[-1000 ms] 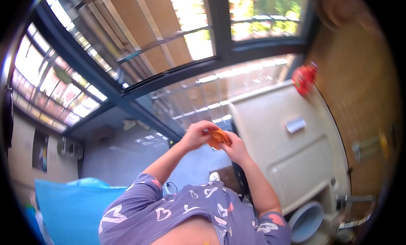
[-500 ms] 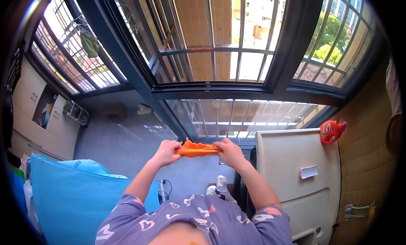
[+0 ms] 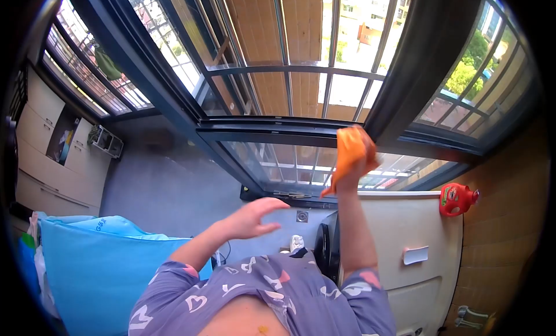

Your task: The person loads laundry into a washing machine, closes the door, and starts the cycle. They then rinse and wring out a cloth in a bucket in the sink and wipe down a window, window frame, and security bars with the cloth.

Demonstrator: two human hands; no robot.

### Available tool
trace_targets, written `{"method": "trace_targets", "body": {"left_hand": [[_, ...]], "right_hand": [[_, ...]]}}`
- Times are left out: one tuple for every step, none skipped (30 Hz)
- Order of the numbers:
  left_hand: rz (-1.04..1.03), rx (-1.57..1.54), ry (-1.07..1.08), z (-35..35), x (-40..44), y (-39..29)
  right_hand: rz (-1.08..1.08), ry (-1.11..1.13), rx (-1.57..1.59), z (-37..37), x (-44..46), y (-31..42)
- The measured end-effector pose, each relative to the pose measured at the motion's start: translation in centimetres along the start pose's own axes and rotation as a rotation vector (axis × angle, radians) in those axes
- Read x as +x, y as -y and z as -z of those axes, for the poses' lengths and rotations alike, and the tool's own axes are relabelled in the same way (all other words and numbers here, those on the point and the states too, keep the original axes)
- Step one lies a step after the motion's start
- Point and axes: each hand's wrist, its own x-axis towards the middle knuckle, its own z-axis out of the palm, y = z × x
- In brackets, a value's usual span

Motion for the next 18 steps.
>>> {"method": "trace_targets", "body": {"left_hand": [[0.065, 0.003, -0.067, 0.7, -0.8, 0.7], [0.133, 0.008, -0.135, 1.3, -1.8, 1.4], [0.143, 0.011, -0.140, 1.5, -3.1, 1.9], [0.254, -0.036, -0.179, 1.6, -4.5, 2.4], [0.366, -0.081, -0.223, 1.9, -5.5, 3.0], [0.376, -0.076, -0.247, 2.0, -6.2, 3.7], [0.442, -0.112, -0.294, 1.7, -7.3, 4.2], [0.505, -0.148, -0.340, 1.5, -8.0, 4.4], [0.526, -0.151, -0.377, 1.7, -8.1, 4.1], [0.536, -0.149, -0.395, 2.1, -8.1, 3.9], [0.538, -0.135, -0.432, 2.6, -8.0, 3.6], [0.543, -0.120, -0.466, 3.1, -8.0, 3.3], [0.553, -0.115, -0.476, 3.6, -8.1, 3.0], [0.541, -0.116, -0.525, 4.3, -8.3, 2.8], [0.524, -0.116, -0.578, 4.9, -8.3, 2.9], [0.528, -0.111, -0.589, 5.5, -8.5, 2.9], [0.501, -0.078, -0.643, 6.2, -8.8, 3.1], [0.473, -0.045, -0.694, 7.0, -9.2, 3.2]], "right_hand": [[-0.087, 0.098, -0.020, -1.1, 2.5, 0.0], [-0.014, 0.273, -0.604, -1.4, 4.6, -0.7], [0.214, 0.412, -1.019, -1.6, 4.4, -2.1], [0.469, 0.549, -1.419, -2.2, 4.3, -3.8], [0.444, 0.617, -1.372, -3.7, 3.9, -4.7], [0.445, 0.684, -1.316, -5.5, 2.7, -6.1], [0.478, 0.745, -1.254, -8.0, 1.4, -6.1], [0.460, 0.759, -1.216, -10.5, 0.4, -6.6], [0.368, 0.820, -1.241, -12.7, -0.5, -7.4], [0.367, 0.863, -1.217, -14.8, -1.5, -8.3], [0.312, 0.949, -1.187, -17.0, -1.8, -8.0], [0.209, 1.050, -1.115, -19.0, -1.7, -7.4], [0.025, 1.132, -1.064, -20.9, -1.2, -6.9], [-0.160, 1.207, -1.008, -22.7, -0.7, -6.9], [-0.203, 1.050, -0.558, -24.2, -0.8, -9.1], [-0.244, 0.869, -0.120, -25.8, -1.1, -11.4], [-0.467, 0.847, 0.128, -28.1, -0.7, -12.2], [-0.581, 0.852, 0.222, -29.6, -0.2, -12.9]]}}
